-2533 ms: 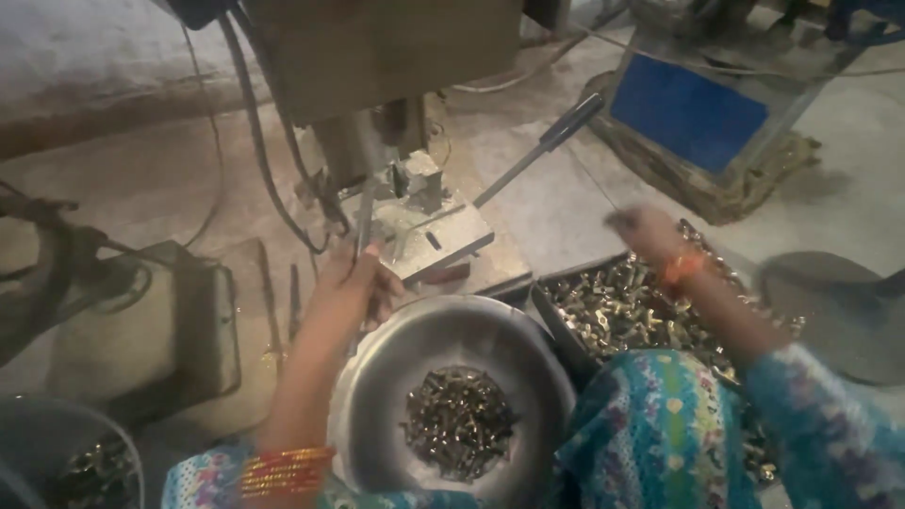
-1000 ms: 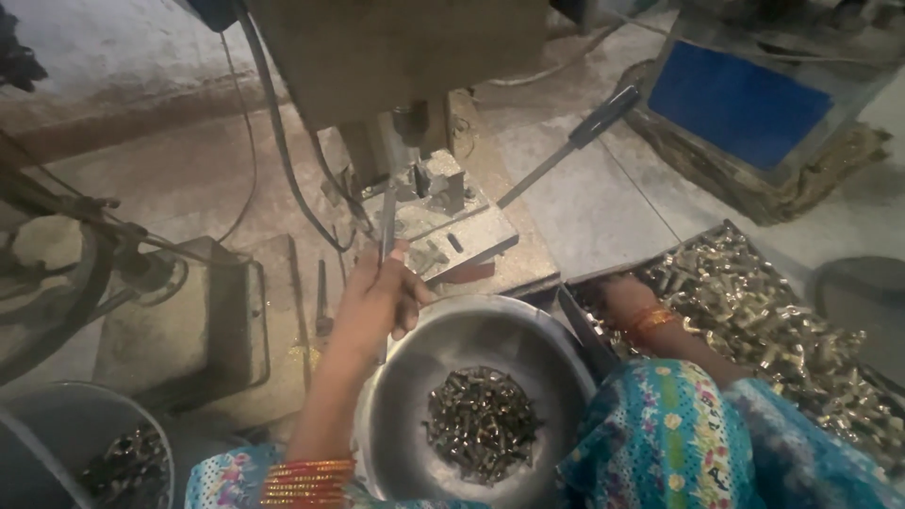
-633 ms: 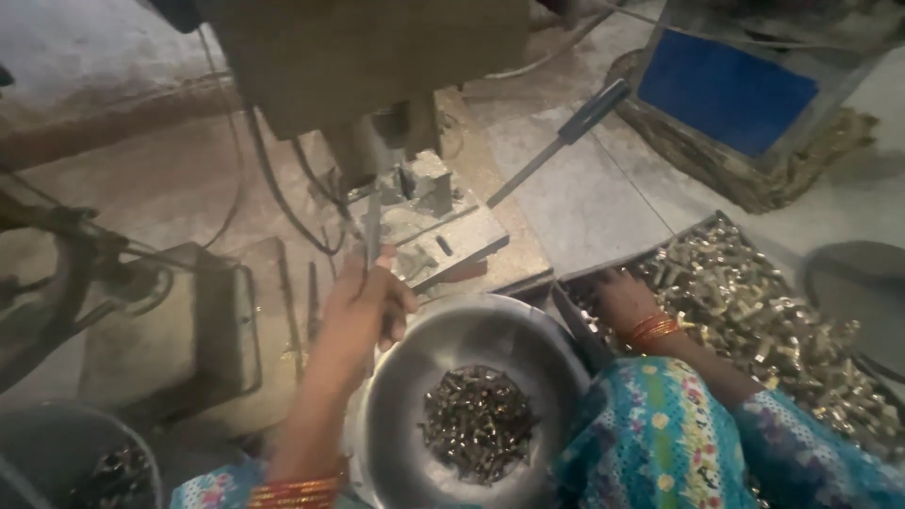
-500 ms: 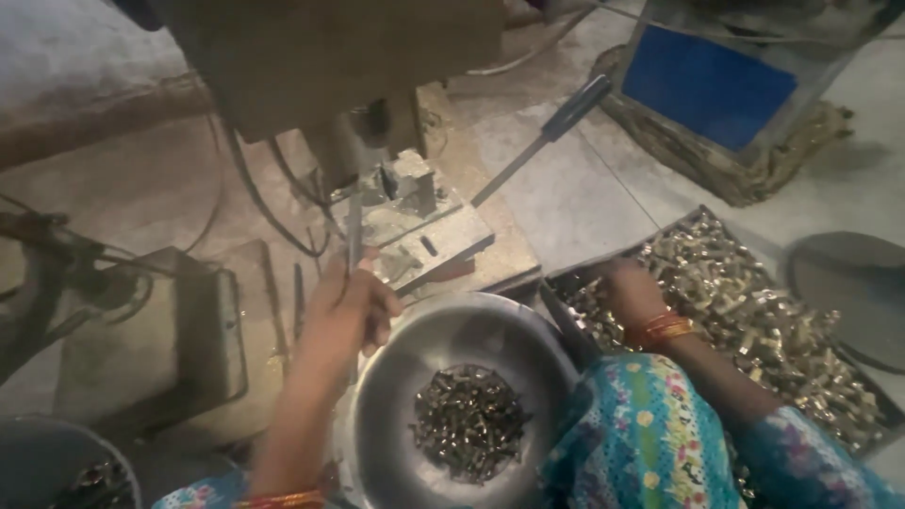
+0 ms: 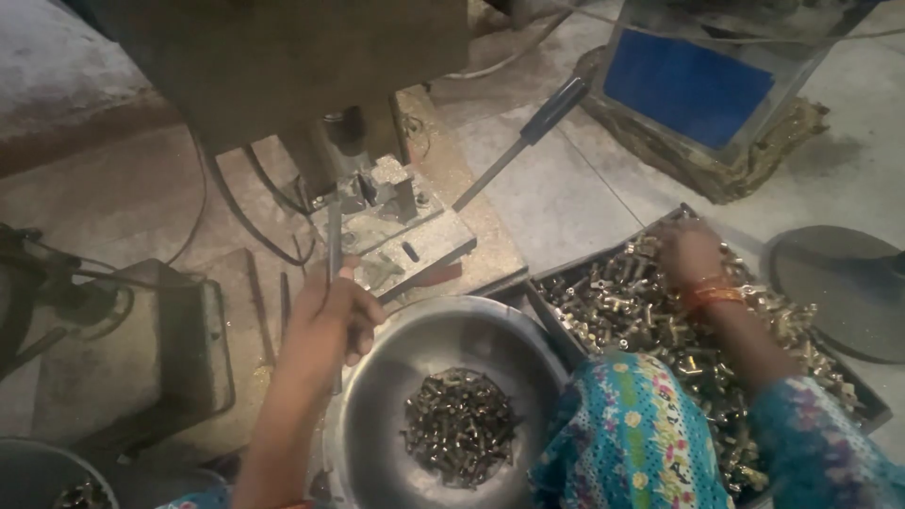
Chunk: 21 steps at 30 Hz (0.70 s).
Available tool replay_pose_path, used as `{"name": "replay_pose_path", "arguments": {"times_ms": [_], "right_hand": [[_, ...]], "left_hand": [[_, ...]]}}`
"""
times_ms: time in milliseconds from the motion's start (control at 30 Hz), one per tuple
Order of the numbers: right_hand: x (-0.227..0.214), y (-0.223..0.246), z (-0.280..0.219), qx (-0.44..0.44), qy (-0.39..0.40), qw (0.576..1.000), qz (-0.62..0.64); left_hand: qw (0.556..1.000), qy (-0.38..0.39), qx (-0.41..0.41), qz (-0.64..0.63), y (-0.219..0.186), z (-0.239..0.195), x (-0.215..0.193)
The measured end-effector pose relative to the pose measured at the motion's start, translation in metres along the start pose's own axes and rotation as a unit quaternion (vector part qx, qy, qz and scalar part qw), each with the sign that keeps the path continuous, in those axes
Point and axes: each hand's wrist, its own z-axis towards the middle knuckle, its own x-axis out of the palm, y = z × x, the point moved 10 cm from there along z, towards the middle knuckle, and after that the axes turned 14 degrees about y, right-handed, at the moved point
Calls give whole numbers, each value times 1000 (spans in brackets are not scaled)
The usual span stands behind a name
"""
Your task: The person operates a manual lever press to process small brass metal components by picking pieces from a bin, pressing them, and filing their edges.
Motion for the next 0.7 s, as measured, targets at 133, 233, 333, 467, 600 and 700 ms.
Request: {"name": "replay_pose_path", "arguments": {"times_ms": [133,233,333,467,600,700], "right_hand": [[12,23,10,29,87,994,-55],[14,29,8,45,99,992,-69],[-10,54,1,33,85,992,-84],[-38,91,-5,7,111,981,-159],[-56,107,6,-13,82,997,10],[-110,165,-3,-76,77,955,276]], "left_hand": [[1000,1,-1,-1,-8,-1,3],[1000,-6,-17,4,-5,-1,3],[1000,-6,-16,12,-4,-1,2],[1000,16,12,-10,0,3,3],[999,24,-25,27,16,13,-8],[999,41,-24,2,3,10,-18]]}}
